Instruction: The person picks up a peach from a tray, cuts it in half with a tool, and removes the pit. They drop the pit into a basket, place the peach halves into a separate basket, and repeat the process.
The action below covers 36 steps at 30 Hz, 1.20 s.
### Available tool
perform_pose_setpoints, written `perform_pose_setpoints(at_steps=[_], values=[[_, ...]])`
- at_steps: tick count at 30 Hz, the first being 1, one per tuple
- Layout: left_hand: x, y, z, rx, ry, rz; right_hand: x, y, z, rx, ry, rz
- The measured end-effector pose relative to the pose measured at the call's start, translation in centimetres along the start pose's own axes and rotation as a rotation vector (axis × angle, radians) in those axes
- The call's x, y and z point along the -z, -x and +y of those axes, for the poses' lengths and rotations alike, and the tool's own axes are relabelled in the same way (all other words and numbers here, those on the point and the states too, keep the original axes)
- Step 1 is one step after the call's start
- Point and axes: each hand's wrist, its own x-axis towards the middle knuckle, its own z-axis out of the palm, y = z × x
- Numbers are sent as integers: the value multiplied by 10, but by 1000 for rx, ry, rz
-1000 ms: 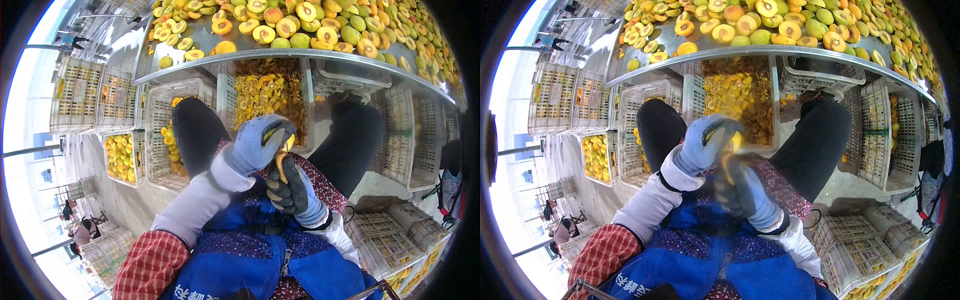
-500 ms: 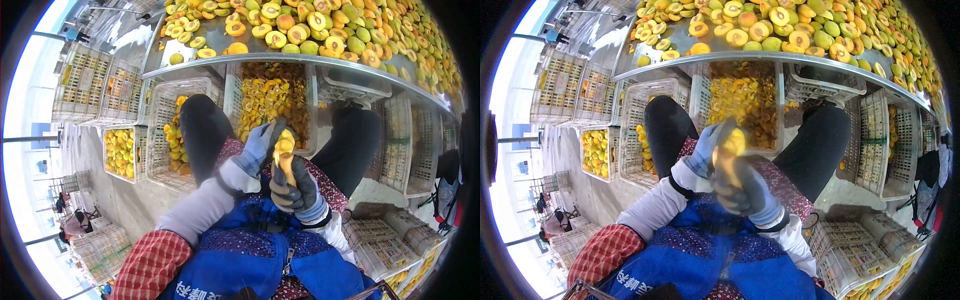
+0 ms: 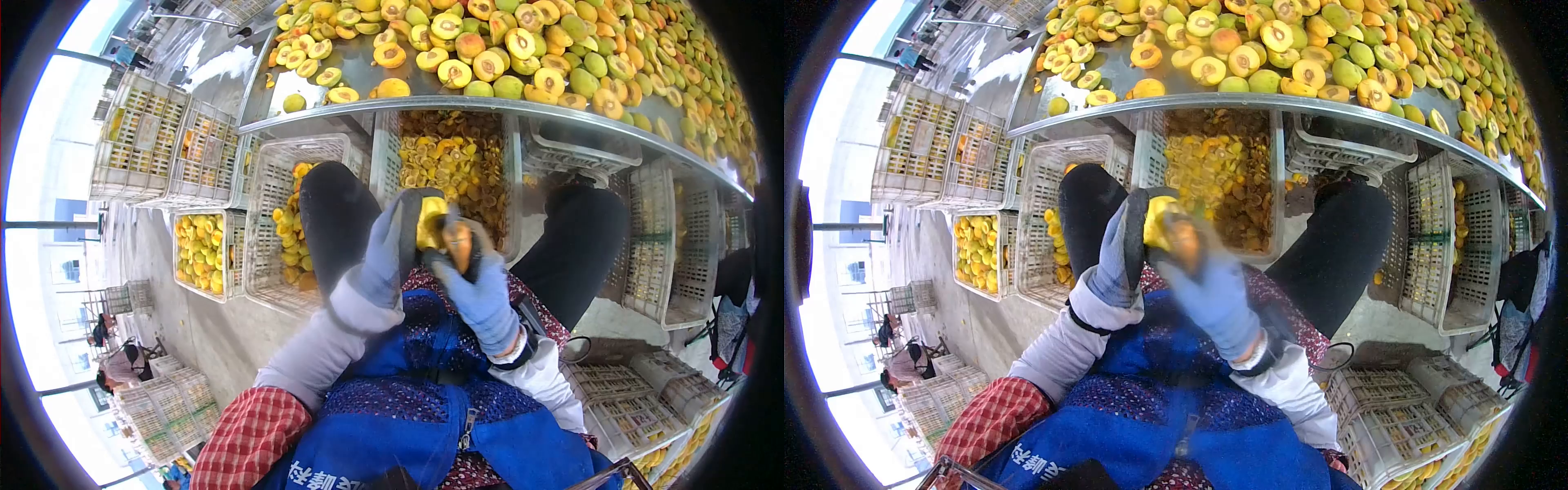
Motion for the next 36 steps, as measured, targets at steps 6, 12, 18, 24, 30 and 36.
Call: perform_pose_setpoints(at_steps=[6, 12, 18, 24, 30, 36], values=[[-8, 4, -16, -60, -132, 15, -2, -4, -4, 92, 419, -19], [0, 2, -7, 108, 36, 96, -2, 13, 11, 21, -85, 12], [57, -5, 33, -550, -1000, 316, 21, 0, 25, -469, -494, 148], [167, 11, 109, 16, -1783, 730, 24, 6, 61, -514, -513, 100], [91, -104, 84, -182, -1483, 444, 16, -6, 76, -470, -514, 86], [47, -248, 57, 284, -2055, -8, 23, -20, 55, -629, -566, 101]])
